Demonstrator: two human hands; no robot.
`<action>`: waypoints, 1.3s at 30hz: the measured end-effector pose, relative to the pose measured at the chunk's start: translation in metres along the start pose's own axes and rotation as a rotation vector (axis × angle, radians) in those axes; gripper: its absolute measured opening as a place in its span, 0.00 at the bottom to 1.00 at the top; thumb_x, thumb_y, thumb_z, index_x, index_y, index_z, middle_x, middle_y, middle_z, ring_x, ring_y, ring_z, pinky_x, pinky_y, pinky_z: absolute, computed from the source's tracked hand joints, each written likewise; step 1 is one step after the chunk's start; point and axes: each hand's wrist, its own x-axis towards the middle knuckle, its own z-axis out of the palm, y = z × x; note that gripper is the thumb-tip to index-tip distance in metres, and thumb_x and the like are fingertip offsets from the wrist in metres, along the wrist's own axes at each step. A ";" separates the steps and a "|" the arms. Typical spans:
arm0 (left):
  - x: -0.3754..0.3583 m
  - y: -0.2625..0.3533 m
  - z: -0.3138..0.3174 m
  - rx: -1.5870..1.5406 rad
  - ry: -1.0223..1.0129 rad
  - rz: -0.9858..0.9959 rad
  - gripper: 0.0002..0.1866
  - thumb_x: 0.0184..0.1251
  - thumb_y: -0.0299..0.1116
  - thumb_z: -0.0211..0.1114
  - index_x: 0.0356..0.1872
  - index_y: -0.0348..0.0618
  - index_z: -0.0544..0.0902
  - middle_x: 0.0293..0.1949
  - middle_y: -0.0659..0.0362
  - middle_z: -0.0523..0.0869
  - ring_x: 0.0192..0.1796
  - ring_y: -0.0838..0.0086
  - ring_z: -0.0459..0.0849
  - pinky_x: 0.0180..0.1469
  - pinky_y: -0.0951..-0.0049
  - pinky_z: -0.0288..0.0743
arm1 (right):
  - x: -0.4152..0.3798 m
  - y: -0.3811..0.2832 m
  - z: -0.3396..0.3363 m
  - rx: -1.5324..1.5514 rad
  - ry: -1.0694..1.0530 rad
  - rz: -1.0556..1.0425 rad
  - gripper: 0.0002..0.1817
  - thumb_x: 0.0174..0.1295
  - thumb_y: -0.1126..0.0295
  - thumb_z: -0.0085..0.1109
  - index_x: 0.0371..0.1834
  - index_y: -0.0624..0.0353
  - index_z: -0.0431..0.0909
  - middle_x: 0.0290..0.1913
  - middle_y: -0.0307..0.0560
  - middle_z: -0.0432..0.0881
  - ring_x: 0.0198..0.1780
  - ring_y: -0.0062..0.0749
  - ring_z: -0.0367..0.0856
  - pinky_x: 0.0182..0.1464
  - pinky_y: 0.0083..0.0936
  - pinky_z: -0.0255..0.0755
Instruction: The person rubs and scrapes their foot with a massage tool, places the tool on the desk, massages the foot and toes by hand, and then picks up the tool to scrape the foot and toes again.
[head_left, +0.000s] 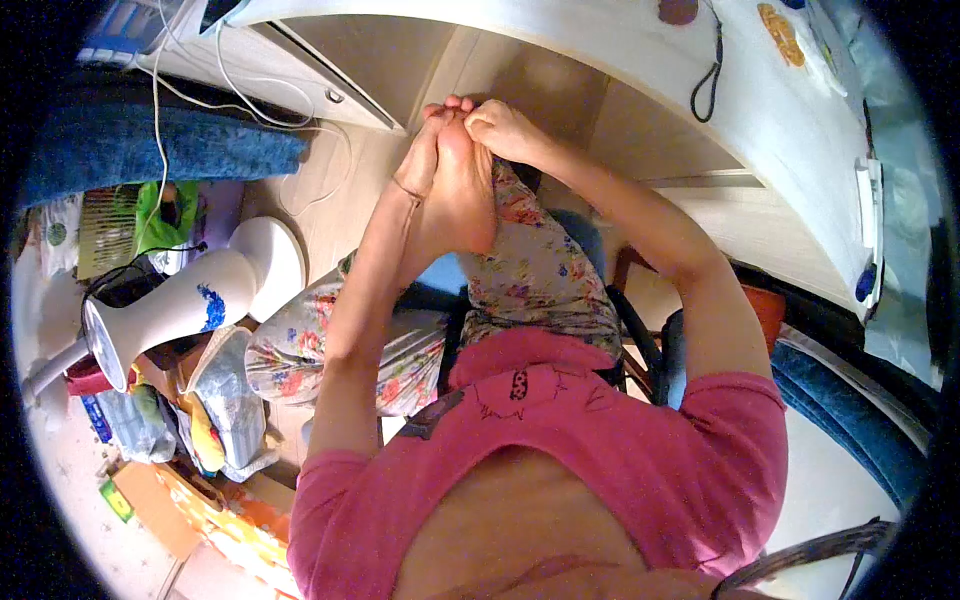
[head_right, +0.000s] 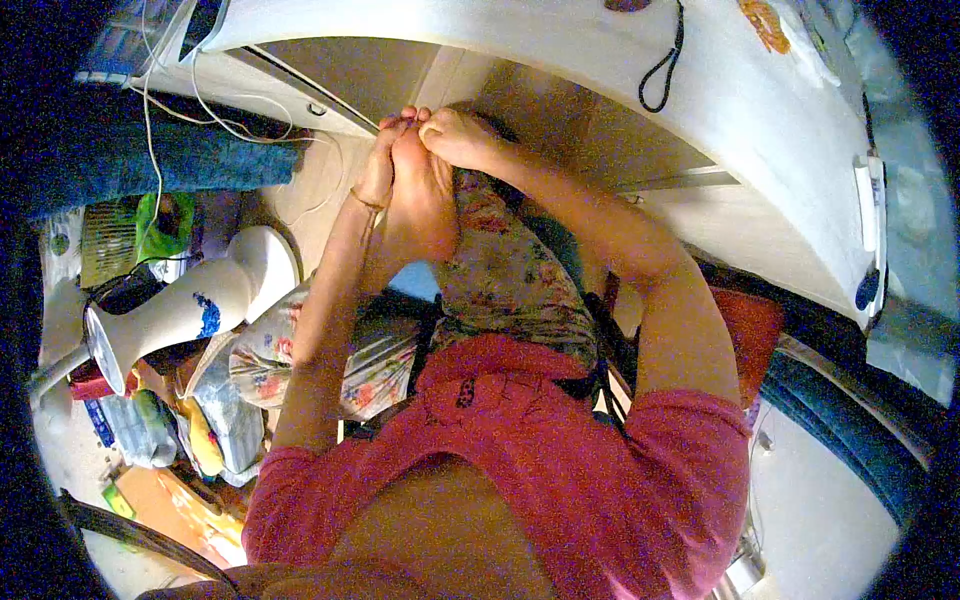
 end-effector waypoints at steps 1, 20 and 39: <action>-0.006 0.007 0.009 0.029 0.019 -0.027 0.08 0.57 0.29 0.47 0.37 0.40 0.67 0.39 0.58 0.71 0.46 0.75 0.69 0.55 0.79 0.58 | 0.000 0.003 0.006 0.061 0.038 0.038 0.13 0.50 0.66 0.42 0.19 0.64 0.73 0.24 0.56 0.75 0.32 0.46 0.75 0.37 0.34 0.69; -0.027 0.020 0.035 0.695 0.030 -0.158 0.18 0.54 0.31 0.54 0.47 0.38 0.66 0.46 0.60 0.68 0.50 0.76 0.66 0.55 0.78 0.59 | -0.027 0.018 0.009 0.233 0.202 -0.257 0.13 0.50 0.68 0.43 0.11 0.63 0.66 0.15 0.51 0.69 0.19 0.41 0.68 0.25 0.33 0.62; -0.010 -0.013 -0.023 0.564 -0.149 0.042 0.27 0.40 0.28 0.55 0.49 0.37 0.68 0.45 0.60 0.71 0.52 0.77 0.67 0.55 0.79 0.58 | -0.018 -0.035 -0.021 -0.288 -0.087 -0.060 0.11 0.45 0.70 0.45 0.15 0.64 0.75 0.23 0.60 0.75 0.27 0.51 0.76 0.33 0.42 0.69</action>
